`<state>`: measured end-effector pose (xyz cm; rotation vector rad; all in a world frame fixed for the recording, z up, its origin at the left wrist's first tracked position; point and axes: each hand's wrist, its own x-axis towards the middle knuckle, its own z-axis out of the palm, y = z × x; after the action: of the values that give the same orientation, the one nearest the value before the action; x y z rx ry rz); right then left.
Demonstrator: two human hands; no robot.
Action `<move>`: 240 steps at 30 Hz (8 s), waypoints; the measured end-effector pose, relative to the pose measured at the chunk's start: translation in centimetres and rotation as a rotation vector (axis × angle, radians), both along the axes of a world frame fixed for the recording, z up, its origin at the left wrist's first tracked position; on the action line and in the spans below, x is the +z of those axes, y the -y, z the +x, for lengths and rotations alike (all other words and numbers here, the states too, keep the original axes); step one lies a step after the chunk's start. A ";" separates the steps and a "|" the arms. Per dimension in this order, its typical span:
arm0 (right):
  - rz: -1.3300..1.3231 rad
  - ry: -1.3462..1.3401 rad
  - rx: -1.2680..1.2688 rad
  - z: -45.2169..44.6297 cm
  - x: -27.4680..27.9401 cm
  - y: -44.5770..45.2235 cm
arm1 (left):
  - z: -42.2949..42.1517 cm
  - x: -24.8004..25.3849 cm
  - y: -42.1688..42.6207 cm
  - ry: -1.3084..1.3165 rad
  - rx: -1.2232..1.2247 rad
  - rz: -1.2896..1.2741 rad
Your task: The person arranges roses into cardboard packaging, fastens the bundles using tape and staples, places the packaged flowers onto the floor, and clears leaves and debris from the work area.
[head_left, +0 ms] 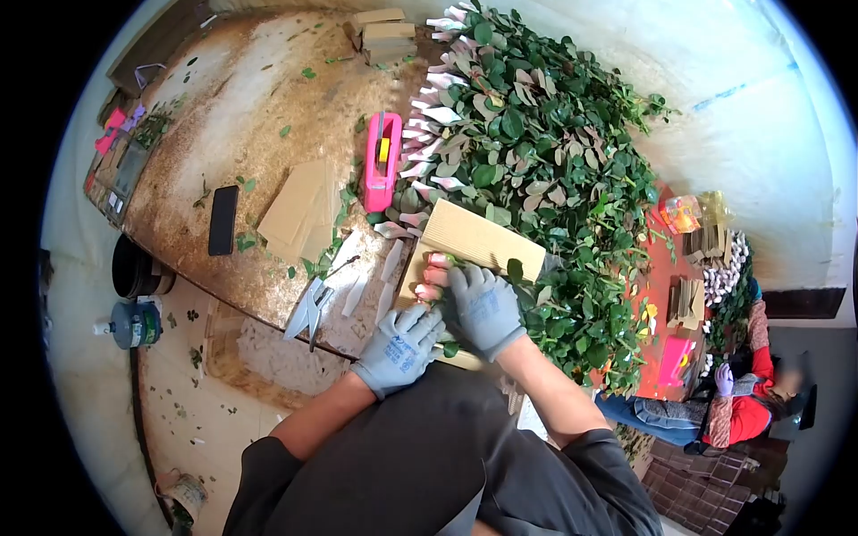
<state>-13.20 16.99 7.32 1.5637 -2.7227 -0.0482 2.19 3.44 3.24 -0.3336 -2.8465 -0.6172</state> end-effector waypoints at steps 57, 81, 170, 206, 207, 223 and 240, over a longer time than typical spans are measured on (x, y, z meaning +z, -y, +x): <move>-0.361 -0.014 -0.298 13.9 3.4 -11.4 | 7.6 6.0 0.8 0.224 0.352 1.143; -0.324 0.180 0.001 12.2 7.1 -5.4 | -3.5 -1.7 23.1 0.234 0.959 -0.098; -0.136 0.454 0.067 -9.5 6.1 -0.9 | -1.5 1.8 0.2 0.170 -0.104 -0.116; -0.060 0.171 0.083 1.4 -0.9 -3.3 | -1.2 -6.4 7.9 0.357 0.600 0.010; -0.089 0.176 0.080 1.4 -1.1 -3.1 | -0.4 -7.5 7.0 0.390 0.624 0.007; -0.289 0.064 0.095 1.4 -2.0 -3.2 | -3.6 -7.6 8.7 0.647 0.747 0.597; 0.047 0.045 0.211 2.0 -1.5 -3.2 | 4.5 -3.9 10.6 0.815 0.310 0.241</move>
<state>-11.23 20.19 5.81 1.8778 -2.5885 -0.0782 6.68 -7.14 -0.64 0.5138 -3.3744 -1.2323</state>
